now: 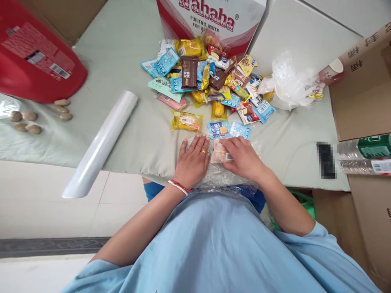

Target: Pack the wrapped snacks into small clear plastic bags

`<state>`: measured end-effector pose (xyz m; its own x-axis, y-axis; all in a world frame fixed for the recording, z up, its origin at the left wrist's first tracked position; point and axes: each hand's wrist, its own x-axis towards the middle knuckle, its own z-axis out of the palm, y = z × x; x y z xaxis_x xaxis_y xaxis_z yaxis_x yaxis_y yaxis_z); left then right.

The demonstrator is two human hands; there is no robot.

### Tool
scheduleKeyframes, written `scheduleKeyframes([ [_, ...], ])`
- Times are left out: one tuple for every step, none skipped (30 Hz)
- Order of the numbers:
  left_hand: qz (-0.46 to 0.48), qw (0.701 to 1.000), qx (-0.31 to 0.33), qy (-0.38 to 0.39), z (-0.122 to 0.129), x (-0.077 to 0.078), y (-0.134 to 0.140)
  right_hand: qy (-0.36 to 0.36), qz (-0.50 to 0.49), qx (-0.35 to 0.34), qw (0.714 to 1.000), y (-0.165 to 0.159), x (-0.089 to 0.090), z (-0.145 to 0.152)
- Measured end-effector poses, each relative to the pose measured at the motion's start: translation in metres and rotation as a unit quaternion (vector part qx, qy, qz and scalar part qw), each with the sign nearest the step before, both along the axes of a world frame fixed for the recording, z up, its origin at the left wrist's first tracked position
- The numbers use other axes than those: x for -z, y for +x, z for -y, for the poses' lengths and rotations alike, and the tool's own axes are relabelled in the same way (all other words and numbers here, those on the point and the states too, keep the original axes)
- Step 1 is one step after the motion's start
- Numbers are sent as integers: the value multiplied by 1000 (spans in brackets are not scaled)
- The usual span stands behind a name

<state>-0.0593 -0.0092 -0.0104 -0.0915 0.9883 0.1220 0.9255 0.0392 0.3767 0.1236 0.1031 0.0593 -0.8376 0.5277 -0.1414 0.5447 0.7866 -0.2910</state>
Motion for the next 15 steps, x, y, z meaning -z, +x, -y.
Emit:
scheduleKeyframes([
  [0, 1000, -1, -1, 0, 0, 0, 1, 15, 1, 1000, -4, 4, 1],
  [1, 1000, -1, -1, 0, 0, 0, -1, 24, 1, 1000, -6, 9, 1],
  [1, 1000, 1, -1, 0, 1, 0, -7, 24, 1, 1000, -7, 13, 1],
  [2, 1000, 3, -1, 0, 1, 0, -15, 16, -2, 1000, -6, 17, 0],
  [2, 1000, 4, -1, 0, 1, 1, -25, 3, -9, 1000, -5, 19, 0],
  [2, 1000, 5, -1, -1, 1, 1, -33, -9, -18, 999, -3, 21, -1],
  [3, 1000, 5, -1, -1, 0, 1, -37, -19, -25, 999, 0, 22, -1],
  [4, 1000, 4, -2, -1, 0, 1, -38, -24, -31, 999, 1, 22, -2],
  [7, 1000, 2, -2, -1, 0, 1, -36, -25, -34, 998, 3, 22, -2],
  [11, 1000, 2, -3, 0, -1, 0, -33, -25, -34, 999, 3, 22, -2],
  [16, 1000, 3, -2, 0, -1, -2, -32, -24, -32, 999, 4, 22, -2],
  [23, 1000, 5, -1, 1, -1, -4, -33, -24, -31, 999, 4, 22, -2],
  [30, 1000, 5, 1, 2, 0, -7, -37, -25, -33, 998, 5, 22, -3],
  [39, 999, 4, 5, 3, 1, -11, -43, -27, -37, 998, 5, 22, -4],
  [47, 999, 4, 9, 4, 2, -15, -48, -31, -43, 997, 6, 22, -5],
])
